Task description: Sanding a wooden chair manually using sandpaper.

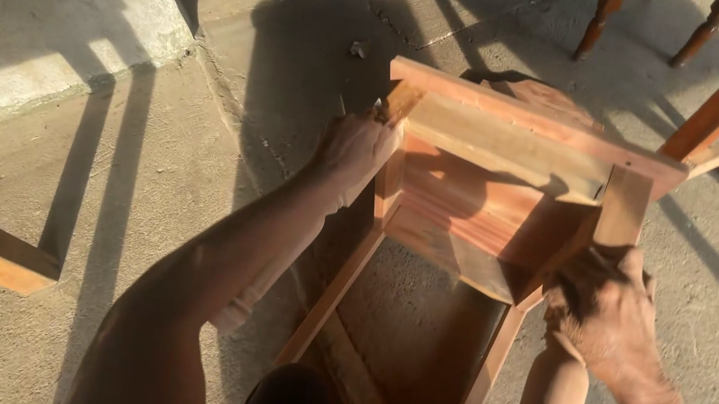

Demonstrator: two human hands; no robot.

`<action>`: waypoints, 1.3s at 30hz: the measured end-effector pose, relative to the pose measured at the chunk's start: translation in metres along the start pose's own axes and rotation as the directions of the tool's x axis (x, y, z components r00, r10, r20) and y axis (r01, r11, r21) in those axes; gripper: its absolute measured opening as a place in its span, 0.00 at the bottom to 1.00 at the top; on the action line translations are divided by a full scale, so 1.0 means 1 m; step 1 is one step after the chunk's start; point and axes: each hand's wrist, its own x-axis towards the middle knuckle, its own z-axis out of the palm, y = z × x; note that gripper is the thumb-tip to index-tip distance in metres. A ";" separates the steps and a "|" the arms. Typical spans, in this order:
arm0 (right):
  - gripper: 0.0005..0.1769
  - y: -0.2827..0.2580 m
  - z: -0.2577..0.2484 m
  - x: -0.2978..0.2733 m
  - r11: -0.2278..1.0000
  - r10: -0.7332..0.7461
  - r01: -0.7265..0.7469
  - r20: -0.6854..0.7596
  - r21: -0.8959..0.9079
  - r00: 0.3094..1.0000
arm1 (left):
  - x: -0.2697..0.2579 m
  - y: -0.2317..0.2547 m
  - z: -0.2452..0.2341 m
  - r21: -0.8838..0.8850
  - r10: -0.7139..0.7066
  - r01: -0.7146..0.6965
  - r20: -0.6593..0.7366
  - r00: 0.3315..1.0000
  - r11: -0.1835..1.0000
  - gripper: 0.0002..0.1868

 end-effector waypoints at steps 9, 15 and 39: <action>0.56 -0.003 0.021 0.007 0.916 0.395 -0.401 -0.197 0.007 0.898 | -0.075 -0.016 -0.002 -0.050 0.305 -0.329 -0.267 0.914 0.943 0.19; 0.47 -0.016 0.005 0.008 0.861 0.507 -0.499 -0.074 0.101 0.859 | 0.055 -0.032 0.088 -0.206 0.259 -0.324 -0.286 0.922 0.924 0.14; 0.53 -0.016 -0.001 0.064 0.691 0.718 -0.722 0.141 -0.027 0.682 | -0.039 -0.012 -0.018 -0.446 0.164 -0.203 -0.126 0.978 0.871 0.19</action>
